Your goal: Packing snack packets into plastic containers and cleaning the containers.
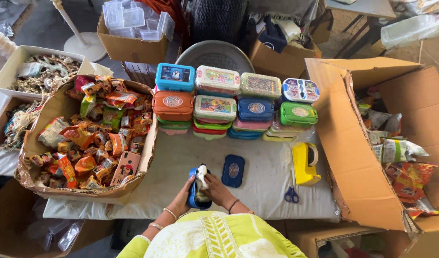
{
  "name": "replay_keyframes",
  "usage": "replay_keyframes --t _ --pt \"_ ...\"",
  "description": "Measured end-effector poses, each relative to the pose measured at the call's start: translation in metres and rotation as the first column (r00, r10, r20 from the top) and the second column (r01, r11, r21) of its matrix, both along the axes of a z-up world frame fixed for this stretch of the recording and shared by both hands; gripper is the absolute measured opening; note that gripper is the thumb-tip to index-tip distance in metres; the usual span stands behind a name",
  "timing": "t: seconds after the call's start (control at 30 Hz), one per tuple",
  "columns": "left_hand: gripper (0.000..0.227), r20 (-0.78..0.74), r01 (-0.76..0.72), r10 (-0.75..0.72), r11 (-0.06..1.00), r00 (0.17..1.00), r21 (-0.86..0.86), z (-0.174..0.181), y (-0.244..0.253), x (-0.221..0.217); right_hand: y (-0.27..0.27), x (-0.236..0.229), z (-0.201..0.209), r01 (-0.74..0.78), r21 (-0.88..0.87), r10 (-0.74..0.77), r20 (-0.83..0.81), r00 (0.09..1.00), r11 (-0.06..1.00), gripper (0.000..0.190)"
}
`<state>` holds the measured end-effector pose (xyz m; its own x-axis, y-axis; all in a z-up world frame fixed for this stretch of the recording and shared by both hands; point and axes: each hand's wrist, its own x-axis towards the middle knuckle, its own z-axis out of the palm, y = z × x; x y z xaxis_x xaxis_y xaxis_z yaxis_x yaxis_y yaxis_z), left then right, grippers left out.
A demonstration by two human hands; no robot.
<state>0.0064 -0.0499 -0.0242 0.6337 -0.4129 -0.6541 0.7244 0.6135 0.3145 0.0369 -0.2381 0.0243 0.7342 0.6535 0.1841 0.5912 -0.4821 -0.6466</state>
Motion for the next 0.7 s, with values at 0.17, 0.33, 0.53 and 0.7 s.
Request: replay_keyframes --t 0.17,0.33,0.53,0.7 --pt "0.064 0.083 -0.05 0.043 0.996 0.996 0.077 0.031 -0.004 -0.006 0.0 0.003 -0.022 0.038 -0.034 -0.031 0.195 0.98 0.999 0.042" --pt "0.064 0.204 -0.113 0.087 0.987 0.975 0.118 0.028 0.006 -0.001 -0.005 -0.002 -0.005 0.243 0.118 -0.221 -0.176 0.959 0.963 0.043" --pt "0.069 0.088 -0.061 0.058 0.997 0.994 0.039 -0.001 0.011 0.01 0.014 -0.015 0.022 0.0 0.103 0.007 -0.062 0.998 0.995 0.041" --pt "0.066 0.053 -0.126 0.13 0.989 0.99 -0.071 0.01 0.02 0.012 0.029 -0.02 0.038 0.058 0.397 0.216 -0.609 0.763 0.916 0.066"
